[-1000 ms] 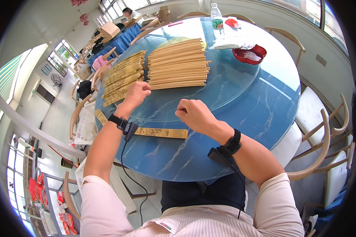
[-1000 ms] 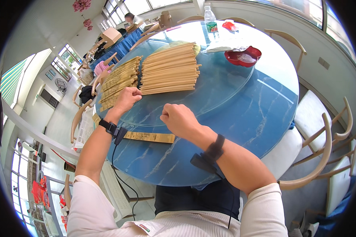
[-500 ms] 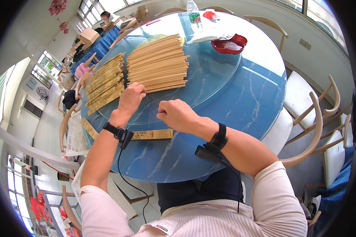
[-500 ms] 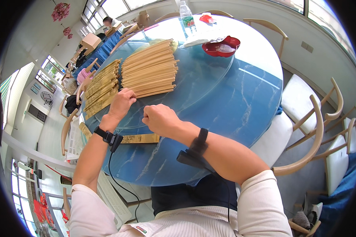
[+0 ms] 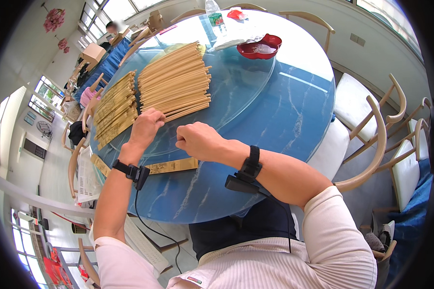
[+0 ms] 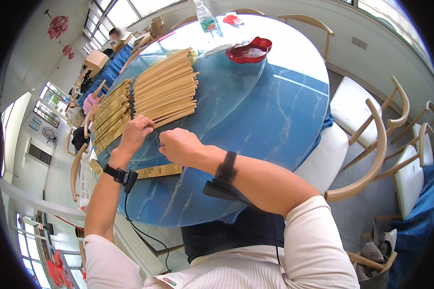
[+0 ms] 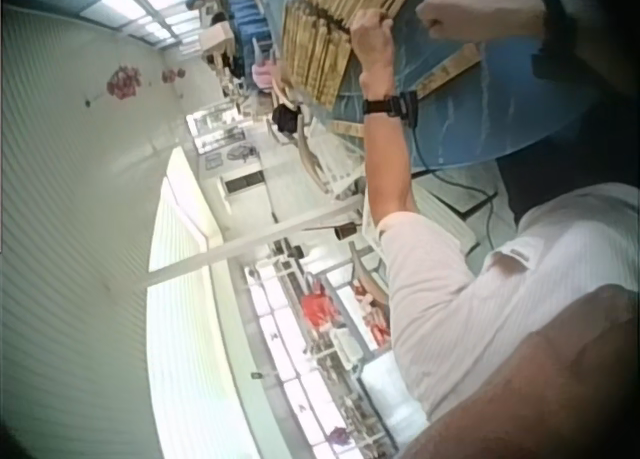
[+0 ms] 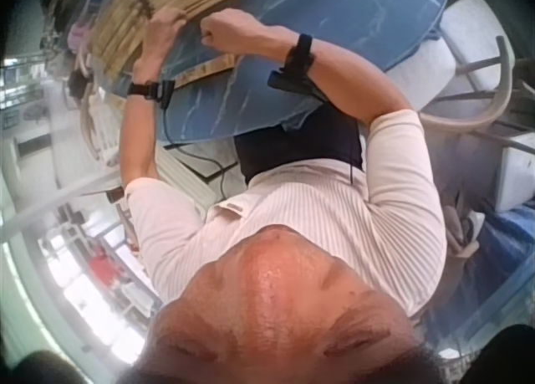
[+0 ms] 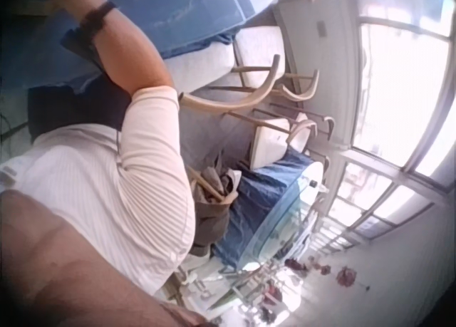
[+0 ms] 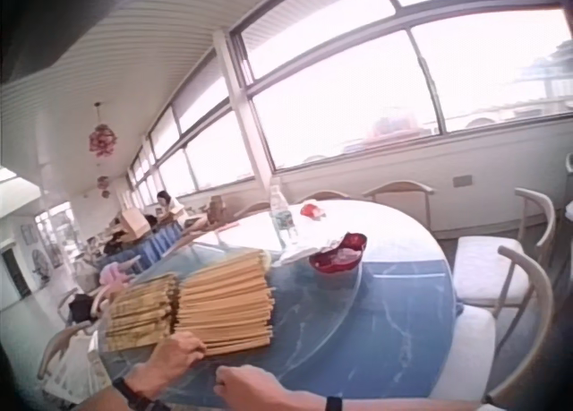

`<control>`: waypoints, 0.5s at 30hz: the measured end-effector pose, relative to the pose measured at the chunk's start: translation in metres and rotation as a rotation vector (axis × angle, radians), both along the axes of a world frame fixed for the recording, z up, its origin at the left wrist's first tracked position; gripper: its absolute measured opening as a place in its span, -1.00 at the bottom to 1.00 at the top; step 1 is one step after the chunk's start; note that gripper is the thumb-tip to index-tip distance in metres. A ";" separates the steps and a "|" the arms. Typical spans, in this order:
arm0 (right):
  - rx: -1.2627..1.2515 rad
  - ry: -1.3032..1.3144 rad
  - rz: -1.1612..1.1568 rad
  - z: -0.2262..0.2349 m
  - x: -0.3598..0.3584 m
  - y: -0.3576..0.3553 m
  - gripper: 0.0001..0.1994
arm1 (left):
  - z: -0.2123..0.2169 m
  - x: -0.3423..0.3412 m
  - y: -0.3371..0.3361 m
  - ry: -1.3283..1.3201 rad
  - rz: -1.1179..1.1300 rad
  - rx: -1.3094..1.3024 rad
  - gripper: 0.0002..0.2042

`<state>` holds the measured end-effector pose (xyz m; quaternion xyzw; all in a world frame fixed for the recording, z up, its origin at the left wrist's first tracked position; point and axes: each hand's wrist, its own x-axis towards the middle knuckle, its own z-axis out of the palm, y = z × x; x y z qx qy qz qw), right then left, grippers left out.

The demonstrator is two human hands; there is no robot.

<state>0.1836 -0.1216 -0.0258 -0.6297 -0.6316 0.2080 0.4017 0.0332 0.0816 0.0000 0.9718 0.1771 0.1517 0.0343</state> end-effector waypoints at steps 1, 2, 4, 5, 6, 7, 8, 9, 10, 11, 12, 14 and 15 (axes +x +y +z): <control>-0.015 0.004 0.002 0.002 0.001 -0.001 -0.83 | 0.002 0.000 -0.001 0.013 0.006 -0.030 -0.86; -0.012 0.002 -0.001 0.002 0.001 -0.001 -0.82 | 0.004 0.000 -0.003 0.027 0.013 -0.060 -0.86; -0.005 0.000 0.001 -0.001 0.001 0.000 -0.82 | 0.007 -0.001 -0.006 0.049 0.017 -0.121 -0.86; -0.007 0.000 0.003 -0.002 0.001 0.000 -0.81 | 0.008 -0.003 -0.007 0.057 0.013 -0.152 -0.86; -0.010 0.000 0.005 -0.002 0.001 0.000 -0.81 | 0.008 -0.004 -0.007 0.066 0.010 -0.184 -0.86; -0.011 -0.002 0.005 -0.002 0.001 0.000 -0.81 | 0.009 -0.005 -0.008 0.079 0.004 -0.179 -0.85; -0.006 -0.008 0.005 -0.002 0.000 0.000 -0.81 | 0.010 -0.006 -0.008 0.093 -0.003 -0.175 -0.84; -0.002 -0.014 0.004 -0.002 0.000 0.000 -0.81 | 0.010 -0.008 -0.008 0.106 -0.010 -0.171 -0.83; 0.001 -0.020 0.004 -0.002 0.000 -0.001 -0.81 | 0.010 -0.009 -0.009 0.115 -0.018 -0.153 -0.83; -0.004 -0.034 0.004 -0.002 -0.001 -0.001 -0.81 | 0.009 -0.011 -0.010 0.125 -0.026 -0.135 -0.83; -0.010 -0.048 0.004 0.000 -0.001 -0.001 -0.81 | 0.008 -0.012 -0.011 0.134 -0.034 -0.117 -0.83; -0.020 -0.078 -0.002 -0.001 0.001 -0.001 -0.81 | 0.010 -0.012 -0.017 0.197 0.016 -0.156 -0.83; -0.022 -0.096 -0.006 -0.001 0.002 -0.001 -0.81 | 0.011 -0.011 -0.019 0.228 0.041 -0.176 -0.82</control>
